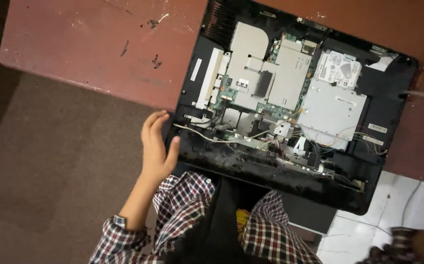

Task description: Disassembling an all-in-one computer by removing the display panel and using a screwdriver to access internal components.

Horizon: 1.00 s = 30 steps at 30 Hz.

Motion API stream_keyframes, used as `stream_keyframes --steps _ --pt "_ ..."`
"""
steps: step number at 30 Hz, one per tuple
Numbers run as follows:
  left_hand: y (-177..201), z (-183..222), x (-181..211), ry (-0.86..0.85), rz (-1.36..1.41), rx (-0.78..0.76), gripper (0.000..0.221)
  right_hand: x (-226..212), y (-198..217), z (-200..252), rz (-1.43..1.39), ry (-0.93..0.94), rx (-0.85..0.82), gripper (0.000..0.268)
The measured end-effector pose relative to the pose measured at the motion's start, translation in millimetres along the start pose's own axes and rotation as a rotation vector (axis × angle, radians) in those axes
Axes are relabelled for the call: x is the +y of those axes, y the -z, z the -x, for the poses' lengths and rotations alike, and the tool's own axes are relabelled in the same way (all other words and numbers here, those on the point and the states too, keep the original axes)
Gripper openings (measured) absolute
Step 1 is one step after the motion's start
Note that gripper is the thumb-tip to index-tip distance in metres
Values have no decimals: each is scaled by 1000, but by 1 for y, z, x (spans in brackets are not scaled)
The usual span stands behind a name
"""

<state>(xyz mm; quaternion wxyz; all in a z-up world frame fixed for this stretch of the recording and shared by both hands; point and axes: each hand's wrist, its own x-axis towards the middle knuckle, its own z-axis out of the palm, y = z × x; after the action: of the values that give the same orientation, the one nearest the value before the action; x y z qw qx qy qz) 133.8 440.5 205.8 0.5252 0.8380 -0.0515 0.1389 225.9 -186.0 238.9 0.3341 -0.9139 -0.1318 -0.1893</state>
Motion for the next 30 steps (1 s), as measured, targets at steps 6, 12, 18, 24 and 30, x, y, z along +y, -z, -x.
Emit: stream_keyframes --steps 6,12,18,24,30 --pt "-28 -48 93 -269 -459 -244 71 -191 -64 -41 -446 203 113 25" --pt "-112 -28 101 -476 -543 -544 79 -234 -81 -66 -691 334 162 64" --pt "-83 -18 98 -693 -261 -513 33 -253 -60 -55 -323 314 60 62" --pt "-27 -13 93 -769 -204 -587 25 -250 -50 -51 -225 318 4 51" --pt "18 -22 89 -635 -448 -236 34 -256 -50 -23 -65 239 59 56"
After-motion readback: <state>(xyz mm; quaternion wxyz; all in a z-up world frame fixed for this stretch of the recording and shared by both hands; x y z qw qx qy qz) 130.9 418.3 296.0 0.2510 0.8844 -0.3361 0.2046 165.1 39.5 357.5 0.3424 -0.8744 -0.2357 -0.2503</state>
